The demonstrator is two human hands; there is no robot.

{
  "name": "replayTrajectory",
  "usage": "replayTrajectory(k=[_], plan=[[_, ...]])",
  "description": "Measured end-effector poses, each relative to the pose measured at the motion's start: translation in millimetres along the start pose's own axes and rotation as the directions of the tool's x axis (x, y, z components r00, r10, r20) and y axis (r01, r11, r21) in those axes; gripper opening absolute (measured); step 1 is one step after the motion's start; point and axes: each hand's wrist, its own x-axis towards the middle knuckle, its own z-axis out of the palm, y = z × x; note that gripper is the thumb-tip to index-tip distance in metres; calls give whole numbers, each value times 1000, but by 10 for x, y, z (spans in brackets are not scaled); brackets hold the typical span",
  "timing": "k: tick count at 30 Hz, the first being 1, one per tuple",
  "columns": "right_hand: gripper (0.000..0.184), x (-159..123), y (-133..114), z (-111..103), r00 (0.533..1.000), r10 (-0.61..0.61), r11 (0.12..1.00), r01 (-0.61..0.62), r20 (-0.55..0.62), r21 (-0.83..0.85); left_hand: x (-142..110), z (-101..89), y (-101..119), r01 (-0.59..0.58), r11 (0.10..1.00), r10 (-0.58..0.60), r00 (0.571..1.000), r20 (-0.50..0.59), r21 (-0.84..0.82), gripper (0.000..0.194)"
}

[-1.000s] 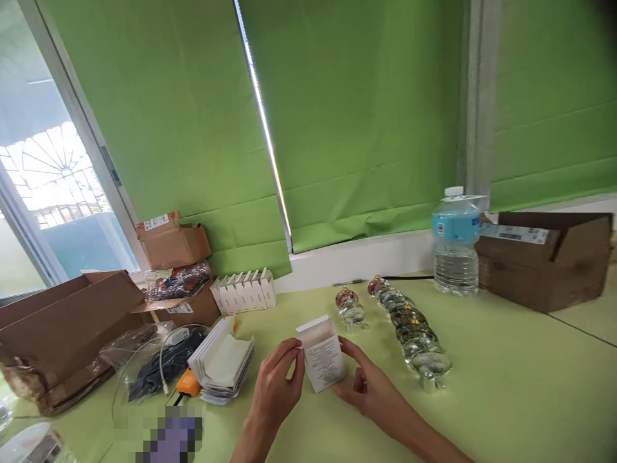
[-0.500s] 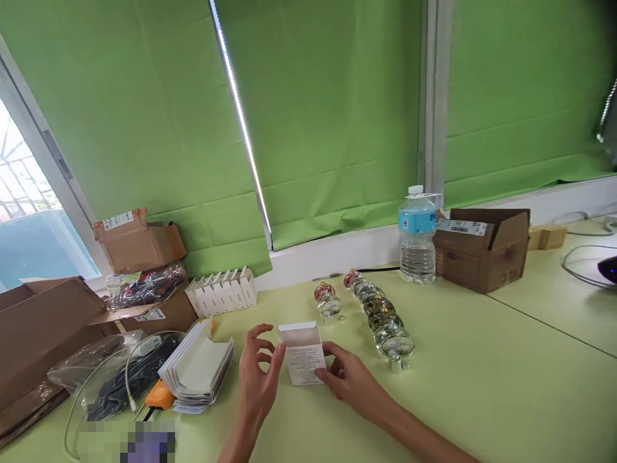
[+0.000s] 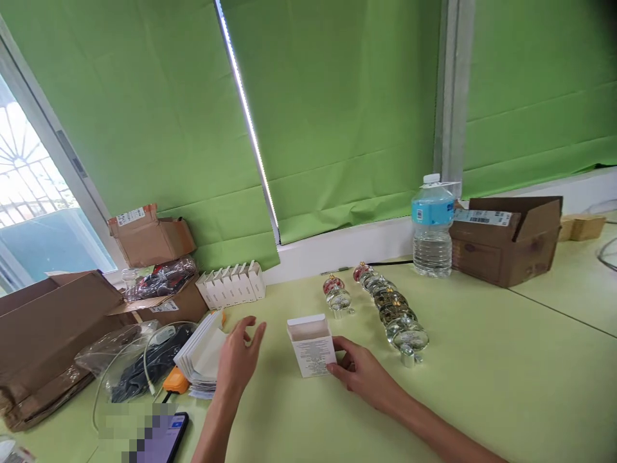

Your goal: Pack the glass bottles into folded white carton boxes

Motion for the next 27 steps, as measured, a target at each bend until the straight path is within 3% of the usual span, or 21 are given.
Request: replayTrajectory(k=[2, 6, 9, 13, 27], plan=[[39, 1, -2, -5, 1000, -4, 1000, 4, 9, 8, 40, -99, -144, 95, 964, -62, 988, -140, 248, 43], [41, -2, -29, -23, 1000, -12, 1000, 11, 27, 21, 50, -198, -347, 223, 854, -222, 973, -60, 470, 42], [38, -12, -54, -33, 999, -13, 999, 11, 43, 44, 31, -195, -378, 243, 833, -284, 959, 8, 497, 36], [39, -34, -72, -39, 998, 3, 997, -8, 66, 80, 20, -180, -346, 251, 819, -300, 954, 11, 517, 34], [42, -34, -66, -51, 998, 0, 1000, -2, 69, 18, 20, -212, -346, 200, 791, -261, 965, 24, 578, 27]])
